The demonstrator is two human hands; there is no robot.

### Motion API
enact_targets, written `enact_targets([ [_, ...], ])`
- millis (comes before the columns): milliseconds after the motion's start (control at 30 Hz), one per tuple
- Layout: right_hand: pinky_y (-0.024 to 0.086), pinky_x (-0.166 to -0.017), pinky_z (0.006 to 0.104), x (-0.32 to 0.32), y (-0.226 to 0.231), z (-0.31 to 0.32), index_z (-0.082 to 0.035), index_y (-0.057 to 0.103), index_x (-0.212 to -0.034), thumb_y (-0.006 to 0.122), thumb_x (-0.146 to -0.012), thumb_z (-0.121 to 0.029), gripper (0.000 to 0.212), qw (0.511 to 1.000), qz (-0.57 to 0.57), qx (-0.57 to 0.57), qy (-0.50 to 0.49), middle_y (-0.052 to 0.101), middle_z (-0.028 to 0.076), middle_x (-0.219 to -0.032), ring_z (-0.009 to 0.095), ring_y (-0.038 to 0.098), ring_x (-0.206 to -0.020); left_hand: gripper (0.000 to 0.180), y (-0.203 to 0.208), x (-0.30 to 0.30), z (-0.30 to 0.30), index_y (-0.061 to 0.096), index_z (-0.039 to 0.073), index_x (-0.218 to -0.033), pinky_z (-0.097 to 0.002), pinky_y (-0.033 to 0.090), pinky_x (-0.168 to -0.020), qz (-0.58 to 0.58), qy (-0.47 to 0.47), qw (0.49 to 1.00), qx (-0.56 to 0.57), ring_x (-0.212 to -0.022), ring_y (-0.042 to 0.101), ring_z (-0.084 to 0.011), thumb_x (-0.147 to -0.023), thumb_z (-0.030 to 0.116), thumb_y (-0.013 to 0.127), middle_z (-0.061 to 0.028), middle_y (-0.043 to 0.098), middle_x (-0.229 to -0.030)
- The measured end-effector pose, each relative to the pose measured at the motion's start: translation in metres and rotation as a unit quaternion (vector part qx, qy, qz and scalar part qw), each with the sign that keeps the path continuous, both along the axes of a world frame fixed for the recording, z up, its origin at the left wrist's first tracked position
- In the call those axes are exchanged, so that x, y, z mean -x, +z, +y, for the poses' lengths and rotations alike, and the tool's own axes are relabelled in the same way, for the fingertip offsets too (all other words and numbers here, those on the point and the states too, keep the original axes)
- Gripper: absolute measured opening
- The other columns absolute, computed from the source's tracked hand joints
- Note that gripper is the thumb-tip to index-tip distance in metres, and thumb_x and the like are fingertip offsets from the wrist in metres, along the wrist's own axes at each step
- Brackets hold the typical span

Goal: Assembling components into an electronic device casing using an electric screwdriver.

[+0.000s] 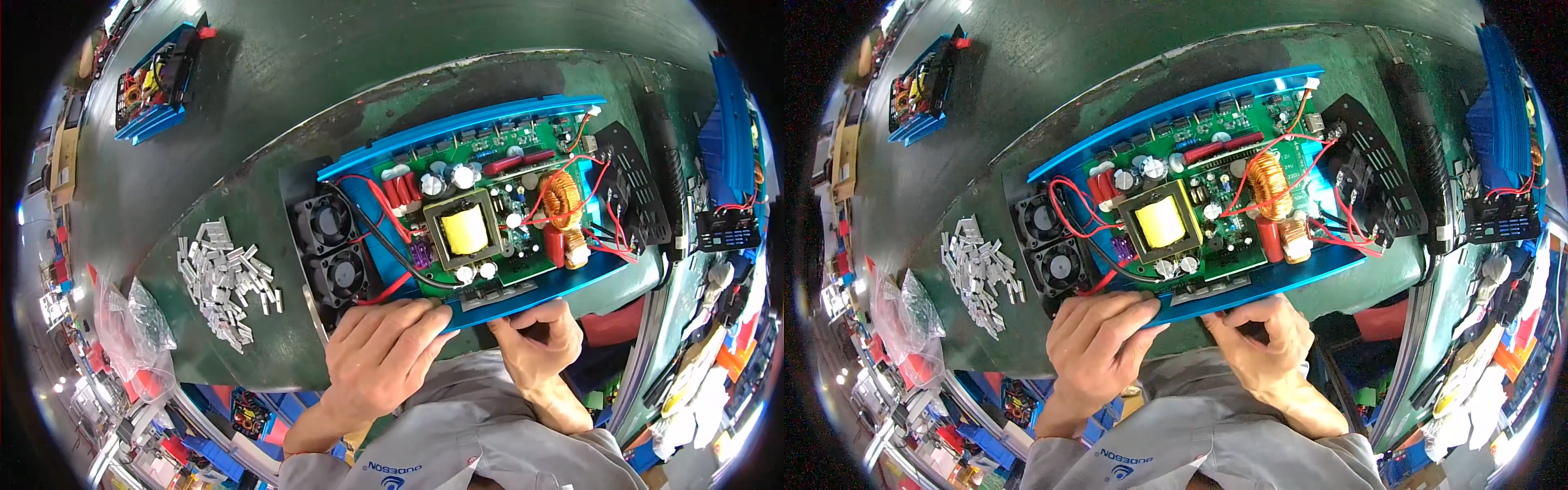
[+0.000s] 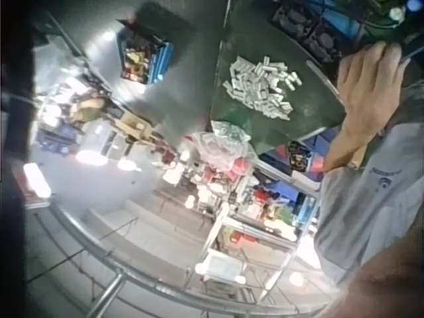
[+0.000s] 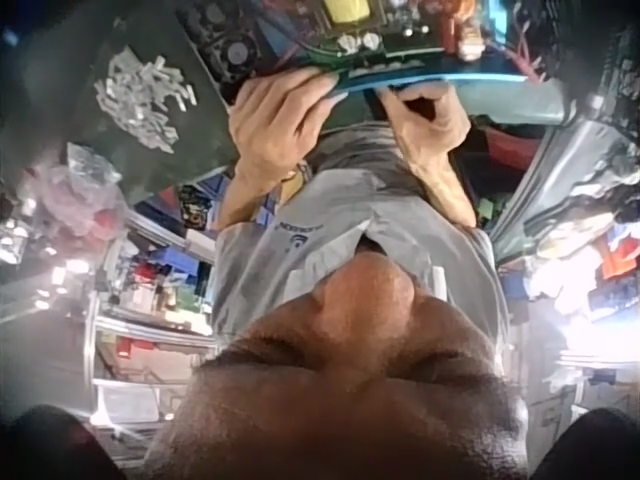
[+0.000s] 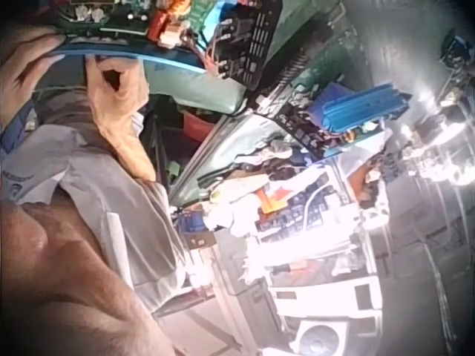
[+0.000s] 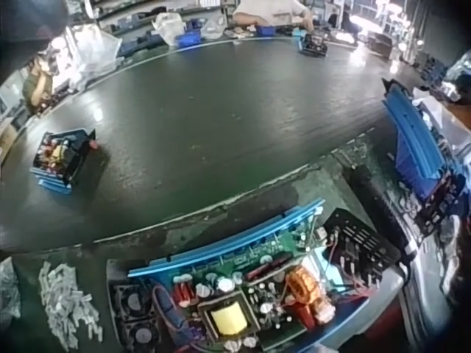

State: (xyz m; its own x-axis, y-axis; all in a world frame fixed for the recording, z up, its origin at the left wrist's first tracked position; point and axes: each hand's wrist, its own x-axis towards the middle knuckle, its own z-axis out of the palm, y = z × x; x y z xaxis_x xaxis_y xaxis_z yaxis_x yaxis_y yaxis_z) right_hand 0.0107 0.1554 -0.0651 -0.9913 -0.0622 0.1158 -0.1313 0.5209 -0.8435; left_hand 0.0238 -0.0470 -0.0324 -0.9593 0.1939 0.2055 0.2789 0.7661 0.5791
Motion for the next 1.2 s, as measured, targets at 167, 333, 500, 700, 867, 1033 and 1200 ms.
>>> enact_targets([
  [167,0.045,-0.054,0.0221,0.002,0.011,0.006,-0.007,0.056,-0.076,0.085,-0.070,0.006,0.032,0.996,-0.026,0.083,0.024,0.069,0.006,-0.074,0.009,0.060,-0.060,0.029,0.000,-0.002,0.007,0.071,0.007,-0.101,-0.0336,0.049,-0.067,0.014,0.006,1.000,-0.012,-0.077,0.068,-0.0216,-0.075,0.010,0.083,-0.0041,0.073,-0.092],
  [333,0.040,-0.042,0.0255,0.031,0.058,0.003,-0.005,0.071,-0.083,0.073,-0.079,-0.007,0.004,0.876,0.242,0.263,0.323,0.072,0.010,-0.087,0.015,0.060,-0.055,0.026,0.004,-0.018,0.017,0.072,0.007,-0.101,-0.0348,0.052,-0.073,0.000,0.053,0.999,-0.005,-0.083,0.068,-0.0256,-0.077,0.005,0.081,-0.0066,0.074,-0.095],
  [500,0.041,-0.045,0.0278,0.041,0.105,-0.010,-0.003,0.074,-0.105,0.071,-0.083,-0.032,0.037,0.803,0.379,0.236,0.395,0.068,0.007,-0.095,0.018,0.066,-0.077,0.023,0.023,-0.030,0.005,0.071,0.004,-0.102,-0.0358,0.053,-0.079,0.070,0.134,0.988,-0.019,-0.085,0.068,-0.0272,-0.080,-0.001,0.077,-0.0116,0.073,-0.098],
  [700,0.043,-0.046,0.0262,0.039,0.105,0.025,-0.001,0.072,-0.091,0.074,-0.078,-0.010,0.015,0.769,0.297,0.315,0.471,0.068,0.009,-0.088,0.015,0.062,-0.064,0.021,-0.001,-0.066,-0.039,0.065,-0.002,-0.113,-0.0287,0.051,-0.071,0.069,0.361,0.930,0.003,-0.078,0.063,-0.0172,-0.093,0.000,0.065,-0.0116,0.066,-0.098],
  [867,0.041,-0.047,0.0247,0.035,0.106,0.051,-0.011,0.071,-0.103,0.074,-0.077,-0.009,0.027,0.881,0.271,0.081,0.380,0.062,-0.001,-0.076,0.015,0.061,-0.058,0.024,0.000,-0.060,-0.035,0.066,0.002,-0.116,-0.0303,0.051,-0.074,-0.046,0.386,0.921,-0.030,-0.080,0.063,-0.0175,-0.094,0.011,0.067,-0.0090,0.064,-0.100],
  [1033,0.046,-0.047,0.0286,0.030,0.097,0.041,-0.009,0.070,-0.099,0.074,-0.075,-0.004,0.024,0.862,0.285,-0.035,0.418,0.060,-0.002,-0.074,0.015,0.061,-0.058,0.017,-0.004,-0.061,-0.035,0.067,0.008,-0.103,-0.0398,0.053,-0.070,-0.040,0.404,0.911,0.070,-0.082,0.065,-0.0300,-0.090,0.019,0.071,-0.0107,0.062,-0.103],
  [1200,0.042,-0.044,0.0277,0.020,0.123,0.000,-0.011,0.071,-0.096,0.073,-0.076,-0.006,0.021,0.815,0.317,-0.031,0.484,0.058,-0.002,-0.068,0.015,0.059,-0.056,0.010,-0.010,-0.060,-0.047,0.064,0.008,-0.098,-0.0437,0.052,-0.070,0.017,0.363,0.930,0.047,-0.087,0.065,-0.0326,-0.093,0.015,0.068,-0.0107,0.060,-0.098],
])
